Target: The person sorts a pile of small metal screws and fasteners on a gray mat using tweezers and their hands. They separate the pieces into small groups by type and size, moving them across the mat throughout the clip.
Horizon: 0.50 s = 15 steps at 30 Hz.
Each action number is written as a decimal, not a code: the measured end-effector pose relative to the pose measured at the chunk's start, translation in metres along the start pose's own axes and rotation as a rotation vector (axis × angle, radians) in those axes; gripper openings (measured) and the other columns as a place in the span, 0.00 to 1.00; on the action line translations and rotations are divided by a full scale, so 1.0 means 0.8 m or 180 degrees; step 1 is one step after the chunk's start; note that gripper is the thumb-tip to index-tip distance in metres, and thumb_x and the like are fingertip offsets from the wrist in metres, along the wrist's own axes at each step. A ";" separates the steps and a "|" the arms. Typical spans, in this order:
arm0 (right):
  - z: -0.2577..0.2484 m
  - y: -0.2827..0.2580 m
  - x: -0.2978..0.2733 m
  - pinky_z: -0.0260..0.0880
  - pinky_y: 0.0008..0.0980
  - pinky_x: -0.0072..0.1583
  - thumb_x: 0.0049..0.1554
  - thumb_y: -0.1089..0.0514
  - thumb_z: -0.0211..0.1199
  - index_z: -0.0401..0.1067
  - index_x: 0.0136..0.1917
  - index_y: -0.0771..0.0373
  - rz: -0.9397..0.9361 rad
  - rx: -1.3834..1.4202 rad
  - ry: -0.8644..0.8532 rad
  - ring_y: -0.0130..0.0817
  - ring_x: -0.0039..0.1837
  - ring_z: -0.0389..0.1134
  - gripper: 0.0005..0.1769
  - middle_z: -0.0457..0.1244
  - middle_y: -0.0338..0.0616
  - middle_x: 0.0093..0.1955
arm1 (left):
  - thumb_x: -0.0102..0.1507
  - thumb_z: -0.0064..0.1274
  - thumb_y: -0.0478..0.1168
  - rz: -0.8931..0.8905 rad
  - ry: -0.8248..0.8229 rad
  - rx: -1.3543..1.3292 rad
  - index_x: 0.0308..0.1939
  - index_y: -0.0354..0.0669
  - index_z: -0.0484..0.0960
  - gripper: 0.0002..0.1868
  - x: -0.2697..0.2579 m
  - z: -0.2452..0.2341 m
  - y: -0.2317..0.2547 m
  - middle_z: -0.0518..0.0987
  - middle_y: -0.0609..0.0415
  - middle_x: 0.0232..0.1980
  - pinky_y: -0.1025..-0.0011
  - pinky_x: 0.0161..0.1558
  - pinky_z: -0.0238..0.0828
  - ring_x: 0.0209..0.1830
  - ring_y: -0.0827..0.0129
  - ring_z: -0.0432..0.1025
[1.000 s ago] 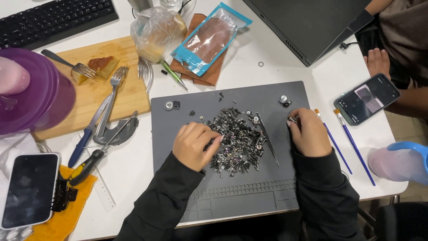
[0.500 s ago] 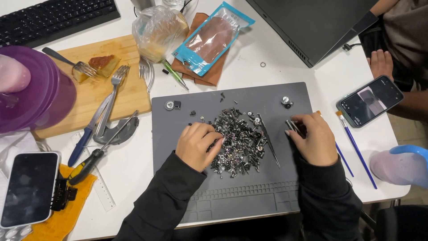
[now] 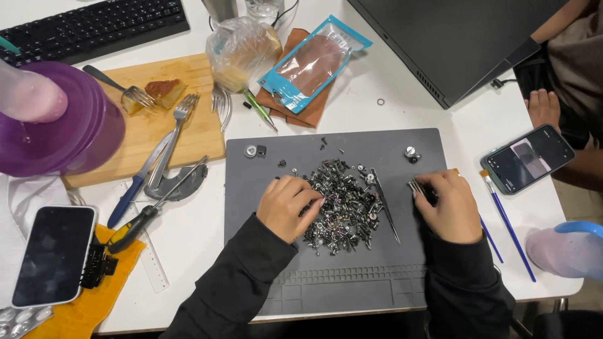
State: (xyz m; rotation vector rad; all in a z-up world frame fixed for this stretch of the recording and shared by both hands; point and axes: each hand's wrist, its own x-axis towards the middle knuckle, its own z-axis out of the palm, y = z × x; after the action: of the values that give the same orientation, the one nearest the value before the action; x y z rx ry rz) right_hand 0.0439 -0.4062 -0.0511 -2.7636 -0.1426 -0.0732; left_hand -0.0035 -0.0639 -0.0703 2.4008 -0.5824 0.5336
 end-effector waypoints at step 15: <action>-0.063 -0.163 -0.002 0.70 0.54 0.66 0.61 0.59 0.65 0.77 0.65 0.65 -0.1222 0.0803 -0.0152 0.61 0.67 0.70 0.20 0.69 0.60 0.64 | 0.69 0.55 0.45 -0.0049 0.0123 0.0164 0.43 0.51 0.84 0.06 -0.001 0.010 -0.017 0.76 0.57 0.43 0.66 0.50 0.67 0.51 0.63 0.72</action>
State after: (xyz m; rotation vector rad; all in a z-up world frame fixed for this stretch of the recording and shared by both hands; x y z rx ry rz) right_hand 0.0261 -0.3040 0.0426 -2.4529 -0.6473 -0.0825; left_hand 0.0048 -0.0588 -0.0824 2.4357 -0.5391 0.5939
